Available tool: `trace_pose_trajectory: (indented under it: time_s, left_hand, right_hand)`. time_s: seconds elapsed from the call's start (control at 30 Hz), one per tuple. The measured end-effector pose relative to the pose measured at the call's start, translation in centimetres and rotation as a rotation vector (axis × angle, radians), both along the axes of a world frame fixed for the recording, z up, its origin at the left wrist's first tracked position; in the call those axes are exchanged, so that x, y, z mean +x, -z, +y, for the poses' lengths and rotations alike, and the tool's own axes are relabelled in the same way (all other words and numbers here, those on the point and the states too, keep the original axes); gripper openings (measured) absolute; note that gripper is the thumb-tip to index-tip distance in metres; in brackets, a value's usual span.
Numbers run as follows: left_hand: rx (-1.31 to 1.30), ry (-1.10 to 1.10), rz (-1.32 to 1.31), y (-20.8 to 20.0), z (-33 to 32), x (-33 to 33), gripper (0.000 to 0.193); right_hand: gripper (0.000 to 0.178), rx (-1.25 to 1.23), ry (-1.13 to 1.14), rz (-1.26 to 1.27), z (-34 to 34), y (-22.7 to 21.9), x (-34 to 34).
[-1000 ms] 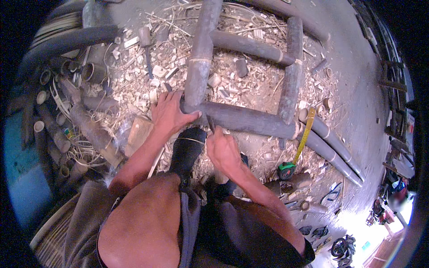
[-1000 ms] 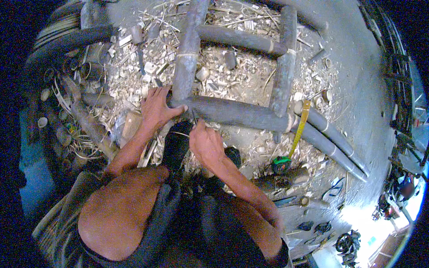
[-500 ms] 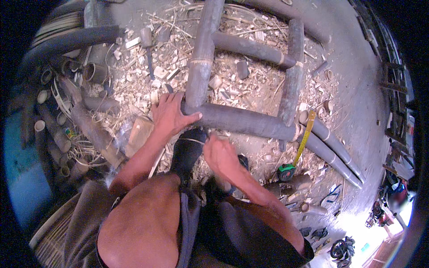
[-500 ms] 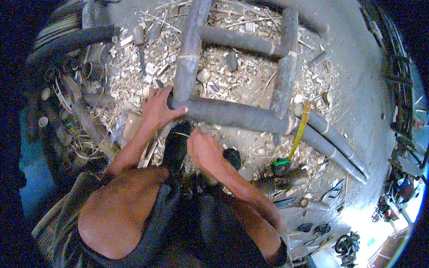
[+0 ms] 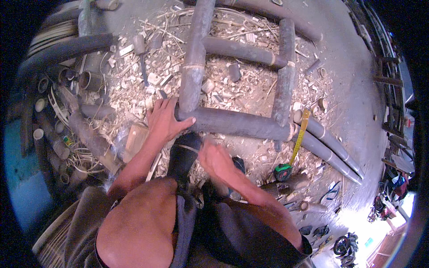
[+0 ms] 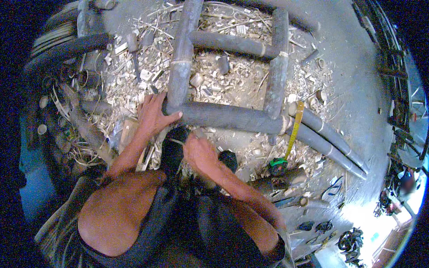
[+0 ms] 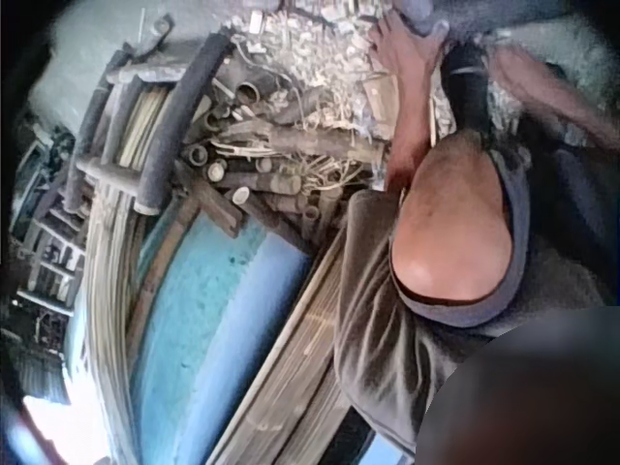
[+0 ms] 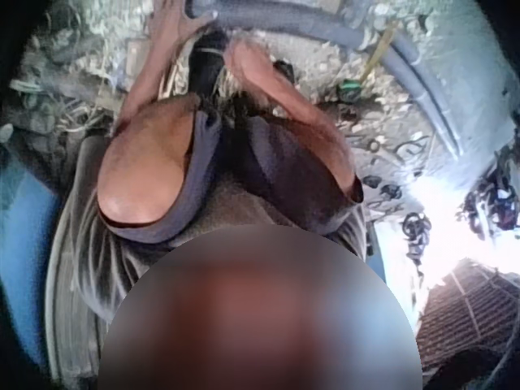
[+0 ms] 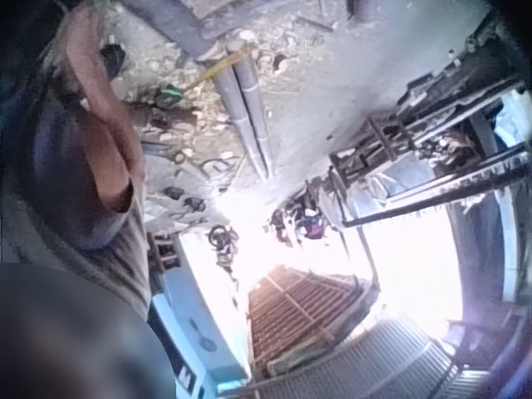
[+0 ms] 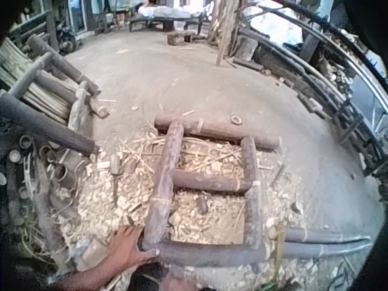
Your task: The person splits bamboo strips, measures and marks bamboo poles, and assembles them into a rectangular frame using a knife and tape measure. The person sits on the floor to fit the pieces together.
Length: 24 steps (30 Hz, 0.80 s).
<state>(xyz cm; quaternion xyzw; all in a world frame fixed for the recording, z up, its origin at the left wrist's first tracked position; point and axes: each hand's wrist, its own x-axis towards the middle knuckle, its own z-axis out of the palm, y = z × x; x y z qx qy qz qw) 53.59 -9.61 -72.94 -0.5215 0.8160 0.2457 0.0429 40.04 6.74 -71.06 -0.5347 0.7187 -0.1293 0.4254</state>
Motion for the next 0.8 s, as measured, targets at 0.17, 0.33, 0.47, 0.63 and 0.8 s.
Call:
trace_pose_trajectory:
  time_s: [0.17,0.33,0.47,0.63,0.8]
  left_hand:
    - [-0.078,0.232,0.015,-0.5,-0.1,1.5,0.102]
    - [-0.05,0.241,0.007,-0.5,-0.1,1.6,0.107]
    - [-0.061,0.238,0.022,-0.1,-0.4,0.4,0.106]
    - [-0.182,0.247,0.065,0.8,-2.1,-0.9,0.107]
    - [-0.235,0.24,0.015,1.1,-3.8,-1.4,0.106]
  right_hand:
    - [0.027,0.093,0.018,0.026,2.9,0.0,-1.0]
    - [0.019,-0.063,0.286,-0.087,3.6,0.2,-1.8]
    - [0.018,-0.075,0.311,-0.055,3.8,0.6,-2.0]
    - [0.025,-0.016,0.419,-0.091,3.7,1.1,-2.9]
    - [0.029,-0.003,0.38,0.181,4.4,0.4,-5.1]
